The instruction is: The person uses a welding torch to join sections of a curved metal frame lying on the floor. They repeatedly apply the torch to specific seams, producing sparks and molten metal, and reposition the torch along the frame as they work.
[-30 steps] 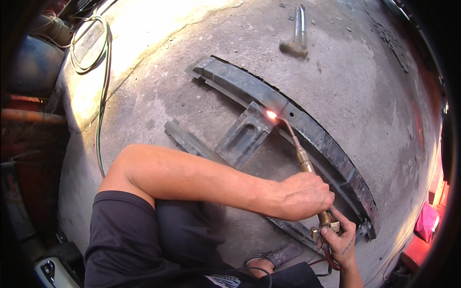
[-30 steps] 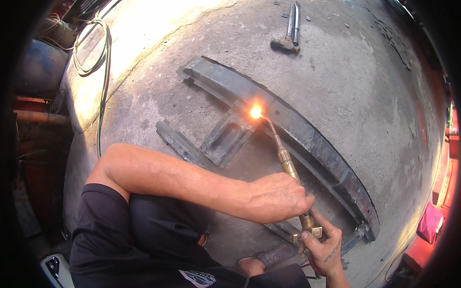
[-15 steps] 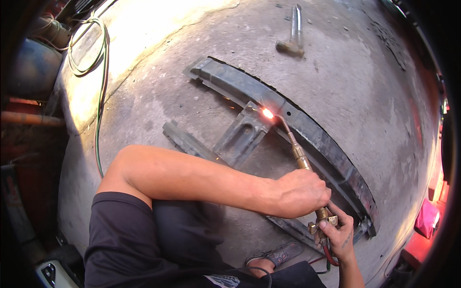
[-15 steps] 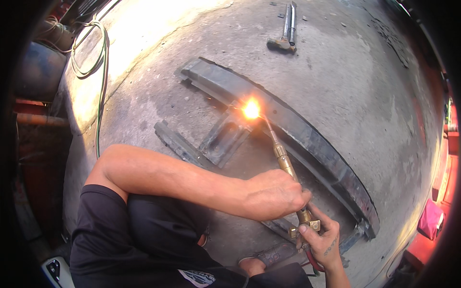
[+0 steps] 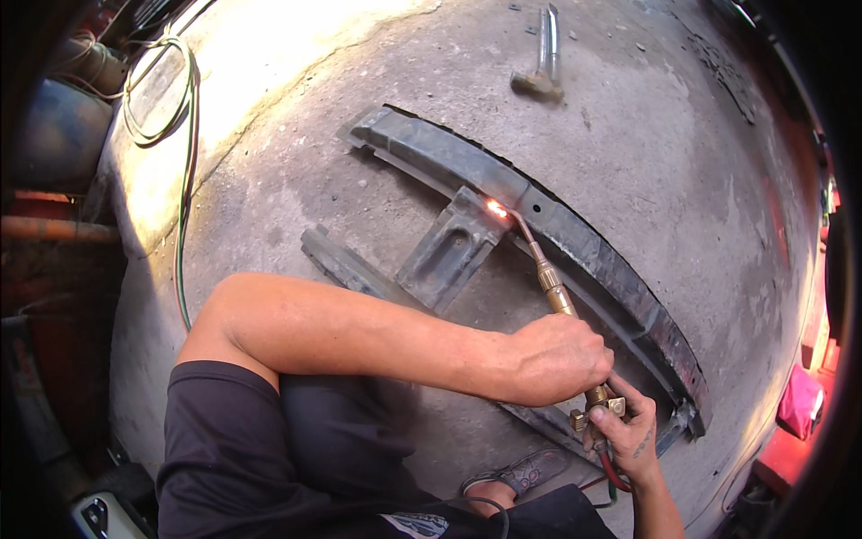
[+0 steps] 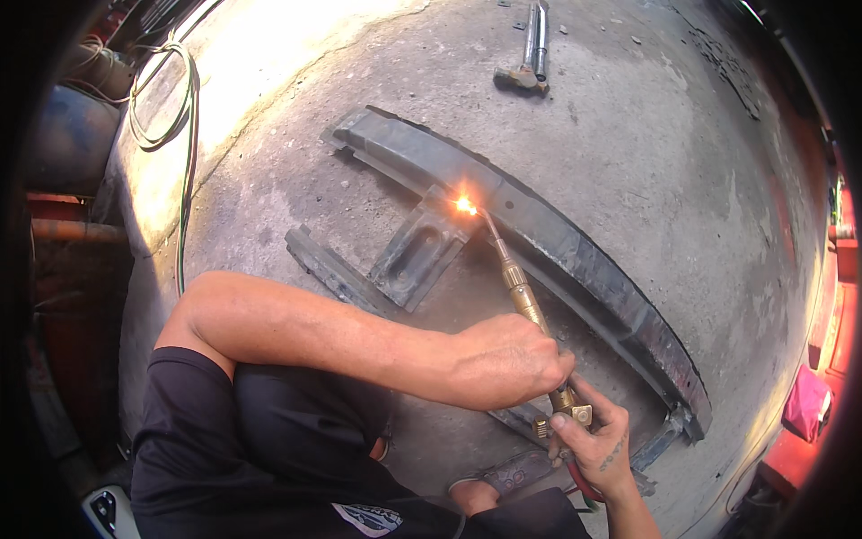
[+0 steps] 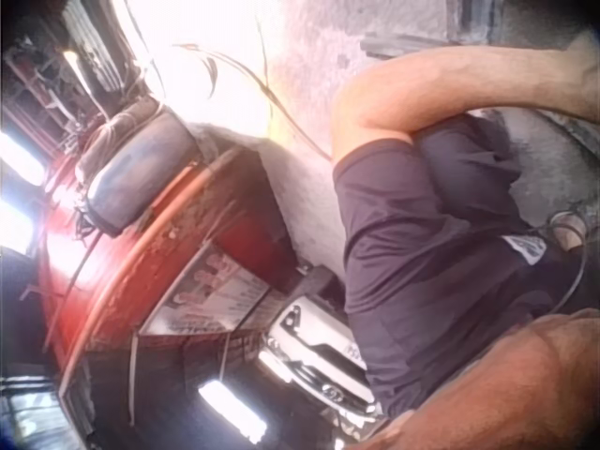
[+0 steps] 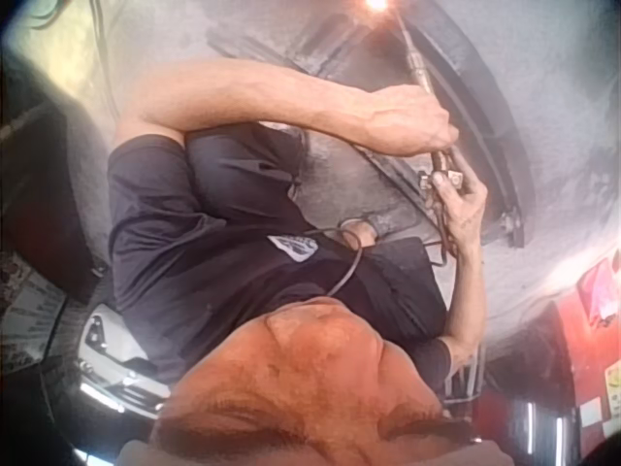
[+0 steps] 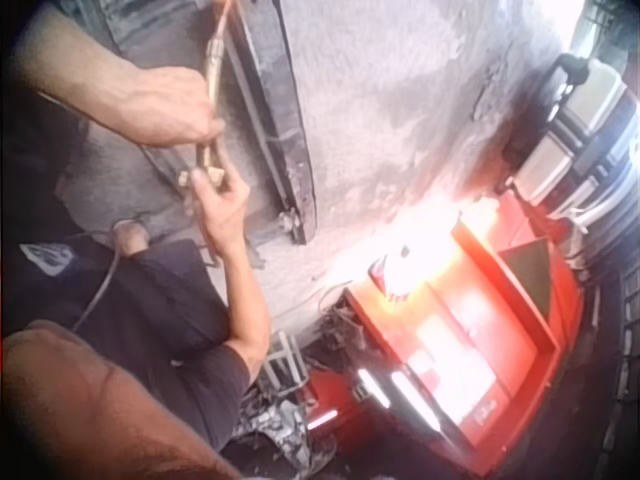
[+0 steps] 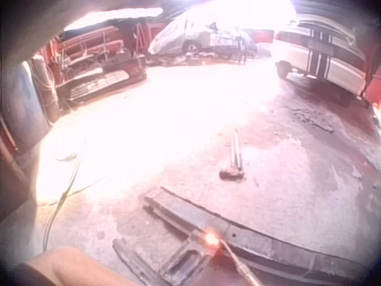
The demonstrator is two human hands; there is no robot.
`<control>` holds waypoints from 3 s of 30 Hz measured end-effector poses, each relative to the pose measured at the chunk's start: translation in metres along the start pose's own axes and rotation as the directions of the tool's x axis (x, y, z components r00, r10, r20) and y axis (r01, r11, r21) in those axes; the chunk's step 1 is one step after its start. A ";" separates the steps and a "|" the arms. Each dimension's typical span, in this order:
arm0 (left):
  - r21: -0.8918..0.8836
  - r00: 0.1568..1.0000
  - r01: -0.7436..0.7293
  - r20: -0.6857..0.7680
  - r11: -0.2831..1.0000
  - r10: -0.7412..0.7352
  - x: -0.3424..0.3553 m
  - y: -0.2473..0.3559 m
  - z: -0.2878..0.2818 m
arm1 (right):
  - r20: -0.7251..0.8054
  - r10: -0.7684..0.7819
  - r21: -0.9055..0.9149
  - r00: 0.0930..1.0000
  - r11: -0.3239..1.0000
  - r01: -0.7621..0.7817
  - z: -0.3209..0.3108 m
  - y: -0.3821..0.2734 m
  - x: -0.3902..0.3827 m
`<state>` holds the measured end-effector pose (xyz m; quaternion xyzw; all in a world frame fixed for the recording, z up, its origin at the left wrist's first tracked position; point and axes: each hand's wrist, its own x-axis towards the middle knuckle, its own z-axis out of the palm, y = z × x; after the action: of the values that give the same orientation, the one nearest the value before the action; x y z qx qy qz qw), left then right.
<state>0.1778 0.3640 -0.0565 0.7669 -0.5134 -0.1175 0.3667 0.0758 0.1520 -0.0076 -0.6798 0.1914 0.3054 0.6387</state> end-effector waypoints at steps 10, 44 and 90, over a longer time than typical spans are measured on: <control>-0.040 0.994 0.051 0.098 0.998 -0.046 0.004 0.000 -0.004 | 0.037 0.077 0.048 0.996 0.996 -0.079 -0.005 0.004 -0.001; 0.358 0.905 0.153 0.324 0.921 -0.276 0.032 0.036 -0.016 | 0.202 -0.203 0.069 0.958 0.979 0.192 -0.017 0.005 -0.011; -0.612 0.755 0.595 0.202 0.522 -0.624 0.011 0.030 -0.013 | 0.091 -0.067 -0.016 0.994 0.998 0.068 -0.014 -0.031 -0.003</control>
<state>0.1687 0.3539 -0.0244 0.7252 -0.1317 -0.3899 0.5520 0.0964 0.1415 0.0176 -0.6774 0.1363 0.3159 0.6502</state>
